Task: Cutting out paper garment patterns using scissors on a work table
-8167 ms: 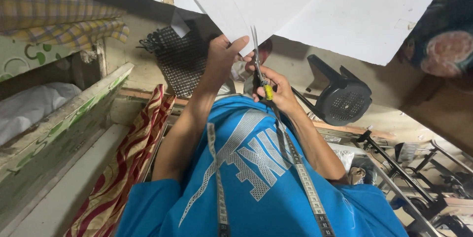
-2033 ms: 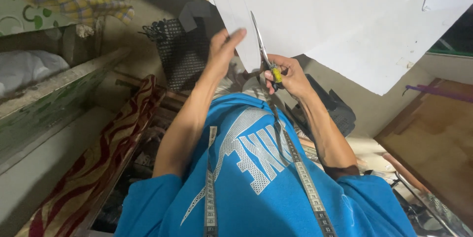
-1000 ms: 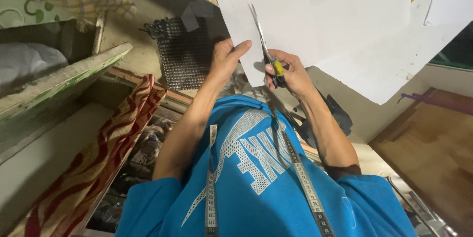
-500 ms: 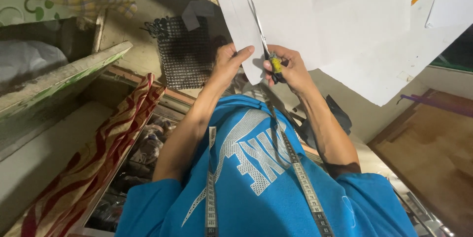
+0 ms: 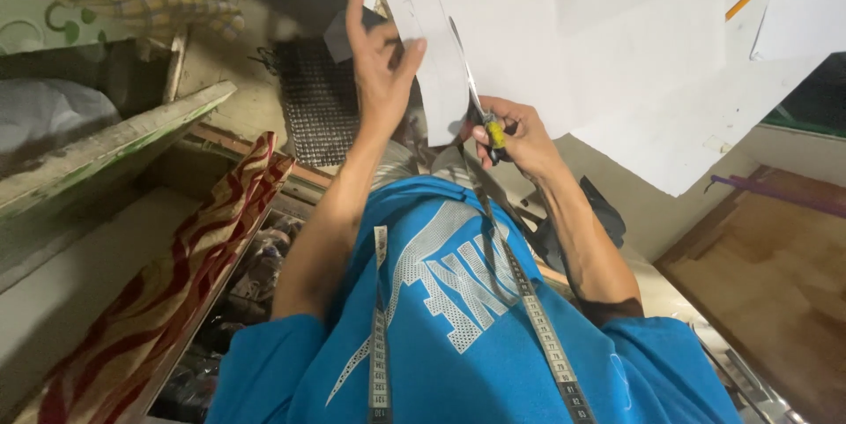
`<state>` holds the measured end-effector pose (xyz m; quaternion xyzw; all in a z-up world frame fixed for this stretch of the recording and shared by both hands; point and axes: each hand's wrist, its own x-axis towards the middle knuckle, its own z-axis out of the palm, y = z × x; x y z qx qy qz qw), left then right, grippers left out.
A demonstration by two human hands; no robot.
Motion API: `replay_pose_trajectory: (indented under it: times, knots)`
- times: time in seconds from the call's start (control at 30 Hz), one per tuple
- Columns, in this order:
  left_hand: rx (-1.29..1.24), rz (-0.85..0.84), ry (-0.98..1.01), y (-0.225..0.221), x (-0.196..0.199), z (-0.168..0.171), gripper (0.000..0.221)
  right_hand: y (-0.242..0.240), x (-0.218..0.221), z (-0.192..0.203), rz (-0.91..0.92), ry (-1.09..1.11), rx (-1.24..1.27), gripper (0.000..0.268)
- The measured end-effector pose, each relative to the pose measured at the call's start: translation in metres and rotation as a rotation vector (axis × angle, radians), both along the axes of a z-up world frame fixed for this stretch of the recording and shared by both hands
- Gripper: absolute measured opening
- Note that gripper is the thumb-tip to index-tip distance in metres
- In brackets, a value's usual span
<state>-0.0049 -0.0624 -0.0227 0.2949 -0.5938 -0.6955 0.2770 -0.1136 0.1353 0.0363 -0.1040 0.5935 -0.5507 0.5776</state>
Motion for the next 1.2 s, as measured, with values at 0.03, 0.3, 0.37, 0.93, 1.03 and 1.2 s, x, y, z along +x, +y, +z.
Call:
replay_pose_trajectory:
  times: [0.03,0.3,0.37,0.93,1.03,1.2]
  knots:
    - [-0.009,-0.053,0.023,-0.007,-0.004,0.001,0.079,-0.001,0.0,0.003,-0.005,-0.007,-0.021,0.051]
    - [-0.029,-0.393,-0.051,-0.042,-0.019,0.0,0.076,-0.004,-0.004,0.005,-0.024,-0.008,-0.07,0.054]
    - [-0.013,-0.408,0.031,-0.041,-0.017,0.0,0.085,-0.009,-0.005,0.008,-0.024,0.009,-0.098,0.05]
    - [0.028,-0.416,0.033,-0.032,-0.007,0.001,0.089,-0.008,0.0,-0.002,-0.026,-0.036,-0.114,0.051]
    - [0.027,-0.418,0.041,-0.03,-0.004,0.001,0.089,-0.011,0.001,-0.003,-0.042,-0.018,-0.084,0.055]
    - [0.024,-0.408,0.031,-0.026,-0.002,0.001,0.09,-0.02,0.001,0.001,-0.063,0.001,-0.071,0.055]
